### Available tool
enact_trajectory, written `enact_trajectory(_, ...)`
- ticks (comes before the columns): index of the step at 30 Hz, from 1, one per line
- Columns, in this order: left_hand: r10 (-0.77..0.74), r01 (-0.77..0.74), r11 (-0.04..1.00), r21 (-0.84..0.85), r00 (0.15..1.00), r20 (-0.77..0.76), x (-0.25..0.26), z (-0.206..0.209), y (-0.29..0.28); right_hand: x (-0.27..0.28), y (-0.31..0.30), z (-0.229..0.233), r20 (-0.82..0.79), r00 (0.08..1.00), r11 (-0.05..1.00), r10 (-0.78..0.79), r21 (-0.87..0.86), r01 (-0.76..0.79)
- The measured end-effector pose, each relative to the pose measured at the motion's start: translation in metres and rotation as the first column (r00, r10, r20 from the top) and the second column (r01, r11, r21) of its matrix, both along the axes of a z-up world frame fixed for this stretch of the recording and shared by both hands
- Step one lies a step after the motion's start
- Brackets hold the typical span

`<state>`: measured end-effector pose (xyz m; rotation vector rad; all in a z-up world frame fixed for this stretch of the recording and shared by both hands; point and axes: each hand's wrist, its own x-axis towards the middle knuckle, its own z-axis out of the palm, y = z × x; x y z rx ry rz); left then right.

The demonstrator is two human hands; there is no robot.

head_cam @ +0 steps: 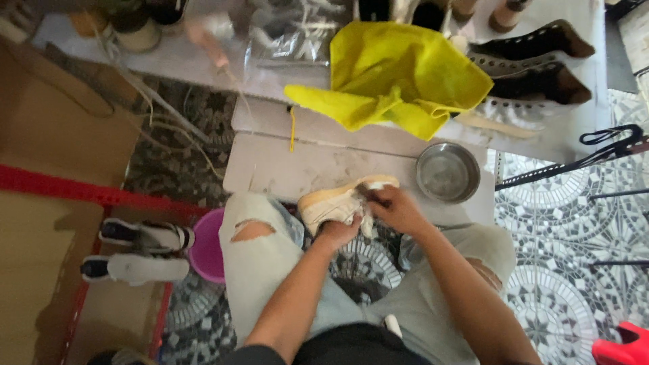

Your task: The person scrubs a white sneaker with a brush, repeatedly dipping the brush into a metal bowl of water. They clean the upper, sides, and sole of the shoe while seated at a workbench.

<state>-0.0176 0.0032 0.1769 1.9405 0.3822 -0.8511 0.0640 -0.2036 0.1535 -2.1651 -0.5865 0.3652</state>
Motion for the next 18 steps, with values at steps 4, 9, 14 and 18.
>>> enact_trajectory(4,0.236,-0.240,0.967,-0.088,0.970,-0.057,0.016,-0.086,0.003,0.028,-0.084,0.012,-0.337,0.865,0.920,-0.371,-0.006,0.392)
enact_trajectory(9,0.556,-0.557,0.783,-0.278,0.826,-0.088,0.026,-0.141,0.017,0.044,-0.163,-0.055,-0.687,0.561,0.643,-0.462,0.176,0.745)
enact_trajectory(14,0.472,-0.405,0.862,-0.304,0.860,0.193,0.010,-0.018,0.005,0.045,-0.177,-0.053,-0.573,0.476,0.527,-0.667,0.088,0.845)
enact_trajectory(18,0.705,-0.719,0.290,-0.632,0.607,-0.367,0.004,0.025,0.017,0.048,-0.149,-0.055,-0.325,0.654,0.669,-0.683,0.082,0.739)
